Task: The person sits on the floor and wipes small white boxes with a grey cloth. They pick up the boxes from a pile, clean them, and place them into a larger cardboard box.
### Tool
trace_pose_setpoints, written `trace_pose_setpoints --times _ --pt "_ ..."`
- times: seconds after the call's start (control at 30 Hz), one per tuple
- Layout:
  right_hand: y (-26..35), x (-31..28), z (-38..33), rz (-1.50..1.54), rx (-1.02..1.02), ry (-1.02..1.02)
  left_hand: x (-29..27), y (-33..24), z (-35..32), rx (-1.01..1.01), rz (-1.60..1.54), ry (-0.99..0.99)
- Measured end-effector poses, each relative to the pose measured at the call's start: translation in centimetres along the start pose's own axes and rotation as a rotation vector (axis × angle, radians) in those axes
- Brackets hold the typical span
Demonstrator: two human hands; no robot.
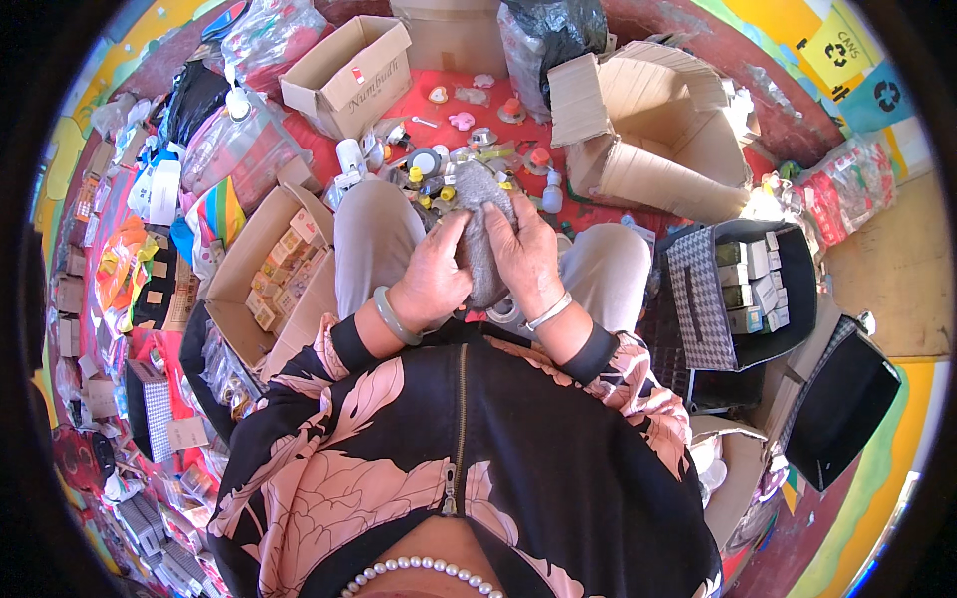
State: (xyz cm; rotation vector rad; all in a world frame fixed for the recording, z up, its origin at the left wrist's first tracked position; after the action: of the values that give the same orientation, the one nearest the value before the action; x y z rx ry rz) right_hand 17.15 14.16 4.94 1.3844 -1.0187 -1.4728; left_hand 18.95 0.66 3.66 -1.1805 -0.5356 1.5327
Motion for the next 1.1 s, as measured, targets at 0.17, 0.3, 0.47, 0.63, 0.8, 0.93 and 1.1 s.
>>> trace_pose_setpoints --times 0.17,0.3,0.47,0.63,0.8,0.93,1.1 --pt "-2.6 0.4 1.0 0.717 0.218 0.054 -0.4 0.8 -0.5 0.026 -0.016 -0.04" --pt "-2.8 -2.6 2.0 1.055 0.371 0.18 -1.7 2.1 -0.5 -0.214 -0.691 -0.098" --pt "-0.2 -1.7 0.9 0.359 -0.271 0.153 -1.3 2.2 0.2 -0.612 -1.138 0.038" --pt "0.4 -0.1 0.1 -0.098 -0.362 0.114 -1.0 1.0 -0.5 -0.459 -1.43 0.11" --pt "-0.9 0.3 0.5 0.13 -0.208 -0.065 -0.3 1.8 -1.0 -0.653 -1.433 0.097" --pt "-1.8 -0.2 1.3 0.624 0.091 -0.046 0.6 2.3 -0.9 -0.569 -1.566 0.13" --pt "-1.6 -3.0 2.7 1.091 0.265 0.07 -0.2 2.3 -0.3 -0.551 -1.624 0.091"
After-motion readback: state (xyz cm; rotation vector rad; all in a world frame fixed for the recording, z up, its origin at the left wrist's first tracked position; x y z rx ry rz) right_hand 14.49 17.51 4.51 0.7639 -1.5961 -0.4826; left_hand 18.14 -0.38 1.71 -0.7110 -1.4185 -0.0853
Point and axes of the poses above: each hand's wrist, its own z-axis towards the middle knuckle, its own x-axis out of the palm, y = z × x, the point moved 1 cm from there along z, towards the middle knuckle, and after that the axes turned 1 degree about y, right-handed, at the moved point
